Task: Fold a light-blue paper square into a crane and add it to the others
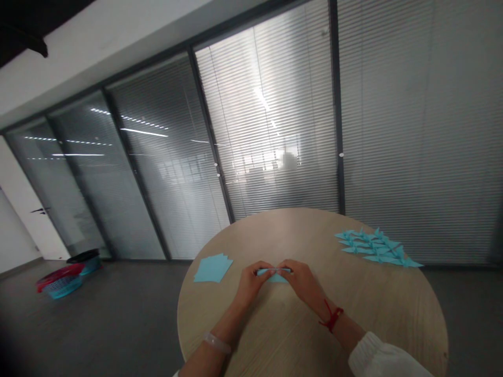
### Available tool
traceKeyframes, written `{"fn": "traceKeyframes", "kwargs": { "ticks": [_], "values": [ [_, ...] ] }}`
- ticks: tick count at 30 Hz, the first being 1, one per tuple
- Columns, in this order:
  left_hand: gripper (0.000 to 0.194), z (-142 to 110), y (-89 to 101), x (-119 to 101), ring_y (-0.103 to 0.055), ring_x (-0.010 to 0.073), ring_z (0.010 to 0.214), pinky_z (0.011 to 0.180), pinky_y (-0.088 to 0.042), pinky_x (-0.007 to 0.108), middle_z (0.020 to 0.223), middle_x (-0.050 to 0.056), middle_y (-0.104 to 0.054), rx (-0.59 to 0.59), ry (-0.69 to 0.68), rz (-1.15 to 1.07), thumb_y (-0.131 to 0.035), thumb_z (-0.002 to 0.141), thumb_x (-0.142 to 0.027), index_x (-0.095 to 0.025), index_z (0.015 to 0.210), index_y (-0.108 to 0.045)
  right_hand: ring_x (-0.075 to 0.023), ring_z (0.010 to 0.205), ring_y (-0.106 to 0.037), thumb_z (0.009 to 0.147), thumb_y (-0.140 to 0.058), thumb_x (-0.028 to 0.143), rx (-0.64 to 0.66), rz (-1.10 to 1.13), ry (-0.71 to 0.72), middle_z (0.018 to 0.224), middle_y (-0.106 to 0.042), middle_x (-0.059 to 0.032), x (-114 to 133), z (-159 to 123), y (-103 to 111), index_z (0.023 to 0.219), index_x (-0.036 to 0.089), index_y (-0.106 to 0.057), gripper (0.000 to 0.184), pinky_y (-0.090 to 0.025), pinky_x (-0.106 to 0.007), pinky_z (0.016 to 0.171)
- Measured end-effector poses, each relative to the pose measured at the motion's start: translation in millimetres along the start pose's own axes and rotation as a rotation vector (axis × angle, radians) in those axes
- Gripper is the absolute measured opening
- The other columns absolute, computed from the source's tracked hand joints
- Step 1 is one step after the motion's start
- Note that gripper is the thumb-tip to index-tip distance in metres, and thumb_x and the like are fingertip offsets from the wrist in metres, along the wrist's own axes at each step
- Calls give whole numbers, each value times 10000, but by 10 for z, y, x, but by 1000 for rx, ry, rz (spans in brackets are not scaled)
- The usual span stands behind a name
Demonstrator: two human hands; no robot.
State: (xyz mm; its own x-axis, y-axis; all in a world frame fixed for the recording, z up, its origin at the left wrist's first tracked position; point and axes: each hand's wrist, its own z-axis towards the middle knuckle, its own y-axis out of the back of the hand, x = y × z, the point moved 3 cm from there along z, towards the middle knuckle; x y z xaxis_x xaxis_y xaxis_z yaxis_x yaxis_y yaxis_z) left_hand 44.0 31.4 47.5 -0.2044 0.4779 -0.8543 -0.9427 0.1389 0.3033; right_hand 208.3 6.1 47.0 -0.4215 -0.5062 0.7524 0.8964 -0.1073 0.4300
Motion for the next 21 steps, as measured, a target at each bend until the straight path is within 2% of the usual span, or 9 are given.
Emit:
{"fn": "traceKeyframes", "kwargs": {
  "ticks": [12,17,21],
  "values": [
    [259,70,105,10,-545,166,636,611,-403,258,670,50,-666,-141,62,-62,-695,661,-404,-147,688,-716,-183,682,-600,801,-520,389,-67,-99,-55,762,-699,-24,-67,18,90,789,199,-700,262,-432,-274,657],
    [337,69,91,57,-481,128,529,522,-367,242,547,23,-588,-131,156,-152,-718,615,-458,-124,661,-699,-201,714,-613,779,-528,376,-62,-119,-92,770,-707,-36,-121,28,79,775,197,-701,249,-438,-289,671],
    [362,63,61,122,-469,115,496,495,-355,235,528,17,-576,-86,197,-135,-742,582,-470,-118,657,-704,-205,741,-635,773,-548,384,7,-63,-71,782,-721,-38,-103,14,42,784,204,-709,242,-453,-283,687]
  ]
}}
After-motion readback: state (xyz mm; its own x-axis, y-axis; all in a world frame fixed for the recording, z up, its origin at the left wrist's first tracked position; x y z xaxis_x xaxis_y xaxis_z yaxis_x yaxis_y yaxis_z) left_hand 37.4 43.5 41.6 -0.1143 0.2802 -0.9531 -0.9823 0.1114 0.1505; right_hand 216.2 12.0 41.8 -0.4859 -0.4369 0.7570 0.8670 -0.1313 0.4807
